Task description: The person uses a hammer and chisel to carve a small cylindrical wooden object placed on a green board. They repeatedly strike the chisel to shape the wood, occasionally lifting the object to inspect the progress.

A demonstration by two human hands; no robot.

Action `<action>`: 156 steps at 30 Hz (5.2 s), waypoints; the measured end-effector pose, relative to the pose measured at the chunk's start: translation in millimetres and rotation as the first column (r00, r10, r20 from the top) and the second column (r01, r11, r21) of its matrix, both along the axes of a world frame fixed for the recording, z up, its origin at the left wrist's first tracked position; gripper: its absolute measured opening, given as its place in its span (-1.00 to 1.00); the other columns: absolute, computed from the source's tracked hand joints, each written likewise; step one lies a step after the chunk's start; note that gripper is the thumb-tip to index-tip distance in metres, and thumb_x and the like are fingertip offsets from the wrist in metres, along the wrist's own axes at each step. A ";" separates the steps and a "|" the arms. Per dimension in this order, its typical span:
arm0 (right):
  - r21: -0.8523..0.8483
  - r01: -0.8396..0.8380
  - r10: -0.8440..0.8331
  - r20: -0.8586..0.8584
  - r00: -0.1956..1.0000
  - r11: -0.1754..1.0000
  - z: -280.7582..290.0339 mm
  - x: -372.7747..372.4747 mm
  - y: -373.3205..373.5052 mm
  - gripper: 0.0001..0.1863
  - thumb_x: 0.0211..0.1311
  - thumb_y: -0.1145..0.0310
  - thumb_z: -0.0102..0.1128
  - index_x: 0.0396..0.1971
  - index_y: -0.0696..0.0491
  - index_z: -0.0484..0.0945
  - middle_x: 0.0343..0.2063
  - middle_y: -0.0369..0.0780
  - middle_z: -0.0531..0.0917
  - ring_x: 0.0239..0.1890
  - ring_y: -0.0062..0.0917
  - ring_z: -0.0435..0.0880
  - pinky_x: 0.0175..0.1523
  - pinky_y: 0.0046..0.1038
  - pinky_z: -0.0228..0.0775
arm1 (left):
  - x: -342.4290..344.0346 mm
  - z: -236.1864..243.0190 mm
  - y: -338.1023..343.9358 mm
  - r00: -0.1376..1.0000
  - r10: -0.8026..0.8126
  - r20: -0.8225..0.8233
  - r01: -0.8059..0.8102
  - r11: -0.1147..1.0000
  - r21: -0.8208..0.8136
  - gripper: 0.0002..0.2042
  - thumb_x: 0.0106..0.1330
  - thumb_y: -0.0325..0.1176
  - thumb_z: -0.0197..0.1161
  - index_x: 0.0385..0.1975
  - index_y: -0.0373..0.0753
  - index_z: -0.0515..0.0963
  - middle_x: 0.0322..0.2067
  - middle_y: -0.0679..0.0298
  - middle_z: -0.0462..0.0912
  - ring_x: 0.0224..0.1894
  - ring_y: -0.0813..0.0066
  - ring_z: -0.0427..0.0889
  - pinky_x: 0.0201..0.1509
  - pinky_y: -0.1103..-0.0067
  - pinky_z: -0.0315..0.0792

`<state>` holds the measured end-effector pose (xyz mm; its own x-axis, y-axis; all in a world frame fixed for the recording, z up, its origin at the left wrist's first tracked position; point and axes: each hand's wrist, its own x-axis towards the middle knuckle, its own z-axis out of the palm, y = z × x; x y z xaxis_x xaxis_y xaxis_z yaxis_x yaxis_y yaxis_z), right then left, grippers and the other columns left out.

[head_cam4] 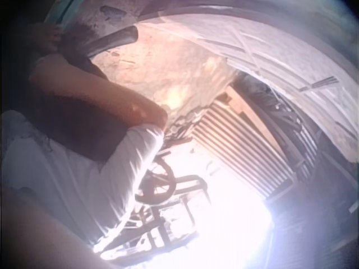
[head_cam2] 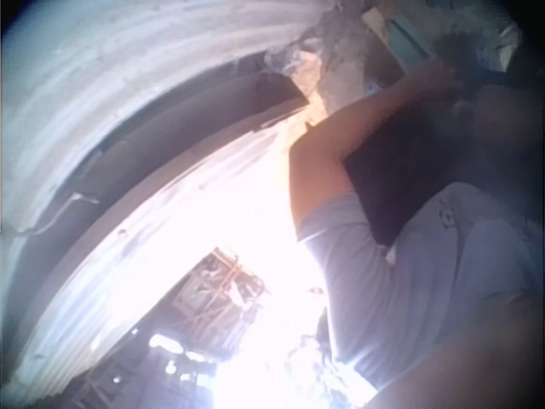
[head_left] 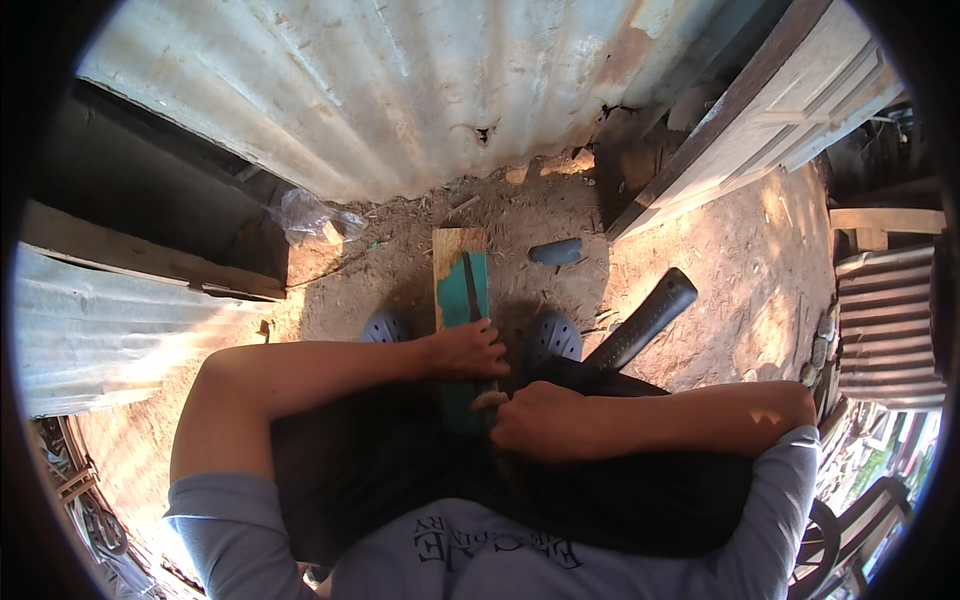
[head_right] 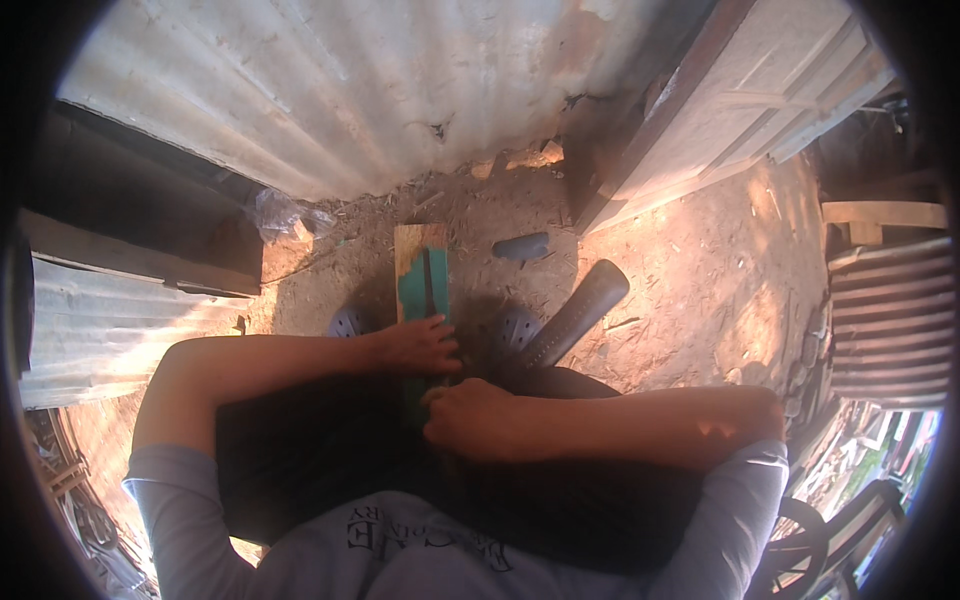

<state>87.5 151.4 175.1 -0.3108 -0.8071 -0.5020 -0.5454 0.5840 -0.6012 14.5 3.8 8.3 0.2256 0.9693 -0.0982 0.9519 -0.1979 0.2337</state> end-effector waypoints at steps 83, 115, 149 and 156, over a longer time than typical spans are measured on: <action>-0.158 0.029 -0.027 0.015 1.000 0.987 34.4 -9.6 15.3 -0.86 0.00 0.45 0.09 -0.58 0.17 0.59 -0.59 -0.06 0.64 -0.45 -0.21 0.69 -0.42 -0.30 0.54 | -13.3 7.8 12.9 0.984 0.004 0.178 -0.023 0.994 0.105 -0.77 0.13 -0.30 0.16 -0.20 -0.09 0.45 -0.34 0.25 0.46 -0.23 0.30 0.53 -0.05 0.38 0.39; -0.008 -0.013 0.014 0.097 0.995 1.000 32.0 -6.7 10.6 -0.87 0.02 0.43 0.09 -0.55 0.14 0.60 -0.52 -0.06 0.65 -0.36 -0.21 0.68 -0.36 -0.29 0.54 | -4.3 -5.0 10.1 0.993 -0.033 0.117 0.016 0.990 0.142 -0.80 0.14 -0.28 0.13 -0.23 -0.08 0.44 -0.36 0.29 0.47 -0.25 0.35 0.51 -0.12 0.44 0.38; 0.132 -0.035 0.012 0.172 0.985 0.991 6.5 -9.9 5.7 -0.81 0.05 0.36 0.14 -0.37 0.11 0.62 -0.20 -0.01 0.61 -0.23 -0.19 0.68 -0.12 -0.23 0.55 | -4.1 -14.0 5.8 0.997 -0.044 0.056 0.041 0.998 0.056 -0.79 0.18 -0.30 0.08 -0.17 -0.03 0.42 -0.31 0.28 0.46 -0.25 0.34 0.52 -0.09 0.42 0.36; 0.070 0.007 -0.007 -0.002 1.000 0.998 -9.8 -5.0 9.4 -0.88 0.00 0.40 0.14 -0.47 0.11 0.58 -0.49 -0.07 0.65 -0.38 -0.22 0.69 -0.34 -0.26 0.54 | -13.2 -14.7 7.3 0.992 0.061 0.113 -0.078 0.985 0.155 -0.90 0.16 -0.26 0.11 -0.36 -0.04 0.46 -0.41 0.28 0.49 -0.34 0.30 0.58 -0.19 0.40 0.41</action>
<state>82.5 160.8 165.3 -0.3175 -0.7676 -0.5567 -0.5423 0.6286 -0.5574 1.3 11.0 -6.4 0.1583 0.9842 0.0790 0.9357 -0.1751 0.3062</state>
